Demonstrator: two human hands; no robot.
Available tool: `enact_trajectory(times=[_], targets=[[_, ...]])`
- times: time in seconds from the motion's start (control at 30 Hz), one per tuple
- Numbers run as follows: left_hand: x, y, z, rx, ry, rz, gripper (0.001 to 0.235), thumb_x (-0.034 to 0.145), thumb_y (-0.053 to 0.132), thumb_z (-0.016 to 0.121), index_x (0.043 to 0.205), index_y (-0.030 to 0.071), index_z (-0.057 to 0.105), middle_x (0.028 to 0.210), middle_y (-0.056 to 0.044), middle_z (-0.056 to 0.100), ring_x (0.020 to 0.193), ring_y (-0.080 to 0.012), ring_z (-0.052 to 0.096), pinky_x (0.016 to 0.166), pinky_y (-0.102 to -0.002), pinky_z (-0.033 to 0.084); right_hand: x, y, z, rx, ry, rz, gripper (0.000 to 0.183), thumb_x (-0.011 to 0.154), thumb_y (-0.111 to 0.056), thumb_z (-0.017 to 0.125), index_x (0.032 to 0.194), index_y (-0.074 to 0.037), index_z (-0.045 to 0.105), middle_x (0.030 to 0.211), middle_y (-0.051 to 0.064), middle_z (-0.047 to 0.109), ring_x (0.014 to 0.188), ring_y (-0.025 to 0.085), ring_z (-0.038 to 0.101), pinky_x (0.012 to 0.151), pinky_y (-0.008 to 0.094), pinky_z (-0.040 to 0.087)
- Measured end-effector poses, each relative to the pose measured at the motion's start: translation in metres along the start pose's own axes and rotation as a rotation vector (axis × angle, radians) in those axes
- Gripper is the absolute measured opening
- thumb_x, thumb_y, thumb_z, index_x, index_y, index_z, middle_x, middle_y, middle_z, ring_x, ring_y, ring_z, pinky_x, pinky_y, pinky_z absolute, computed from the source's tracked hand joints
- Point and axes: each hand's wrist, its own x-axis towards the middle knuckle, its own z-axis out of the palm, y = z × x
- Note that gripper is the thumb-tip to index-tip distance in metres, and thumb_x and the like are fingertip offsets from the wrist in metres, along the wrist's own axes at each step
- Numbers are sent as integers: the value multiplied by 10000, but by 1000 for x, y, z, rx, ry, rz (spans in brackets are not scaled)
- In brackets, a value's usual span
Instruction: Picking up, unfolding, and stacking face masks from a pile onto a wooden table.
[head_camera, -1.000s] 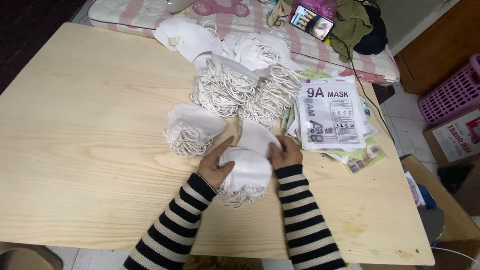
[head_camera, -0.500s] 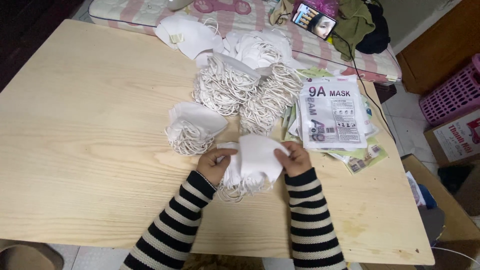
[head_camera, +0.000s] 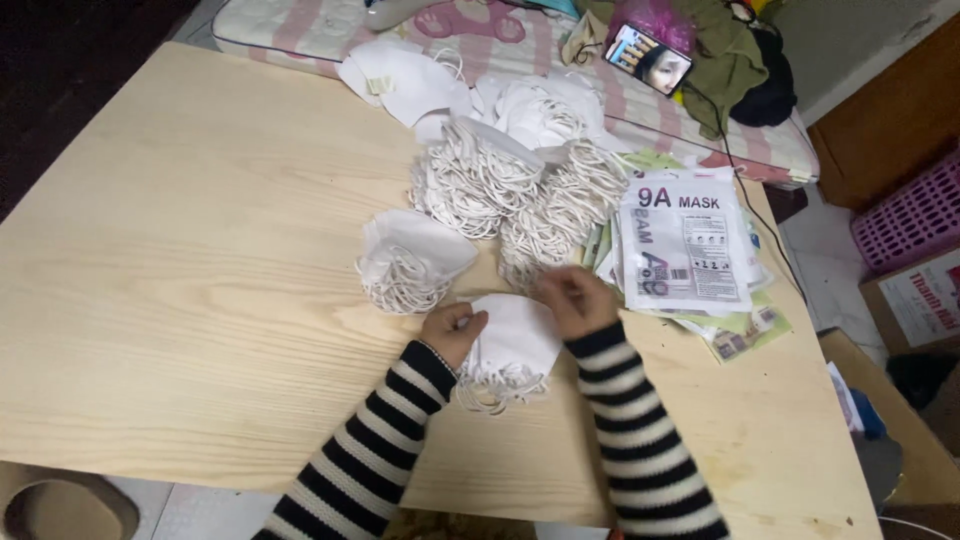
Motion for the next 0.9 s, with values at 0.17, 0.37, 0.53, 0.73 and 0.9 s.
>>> enact_trajectory(times=[0.17, 0.37, 0.53, 0.73, 0.9], targets=[[-6, 3, 9, -25, 45, 57, 204, 878, 306, 759, 931, 110, 777, 775, -87, 699, 730, -139, 653, 667, -287, 553, 73, 180, 82, -577, -441, 32, 373, 833, -399, 793, 1142, -201, 724, 1063, 59, 769, 1061, 262, 718, 977, 377, 565], [-16, 29, 13, 0, 74, 135, 174, 869, 259, 751, 901, 89, 767, 762, -100, 679, 742, -196, 674, 665, -321, 555, 74, 5, 120, -335, -462, 415, 864, 775, -505, 867, 1413, -9, 560, 1240, 224, 691, 1207, 341, 656, 1069, 421, 513], [-12, 13, 17, 37, 46, 250, 179, 857, 239, 716, 724, 120, 702, 664, -106, 612, 690, -202, 638, 690, -333, 532, 78, 14, 134, -553, -504, 472, 948, 647, -585, 917, 1396, -117, 573, 1271, 107, 720, 1263, 269, 641, 1101, 371, 494], [-17, 24, 12, 40, 49, 248, 193, 877, 231, 656, 718, 128, 691, 565, -14, 533, 622, -173, 581, 682, -307, 524, 75, 5, 134, -572, -459, 391, 762, 683, -490, 930, 1295, -120, 666, 1232, 146, 703, 1238, 320, 646, 1072, 394, 502], [-30, 45, 6, 155, 56, 221, 209, 857, 268, 658, 752, 107, 738, 638, -118, 646, 688, -276, 667, 729, -358, 552, 58, -24, 132, -611, -488, 242, 785, 799, -425, 829, 1451, -212, 448, 1336, 170, 639, 1301, 369, 591, 1138, 433, 459]])
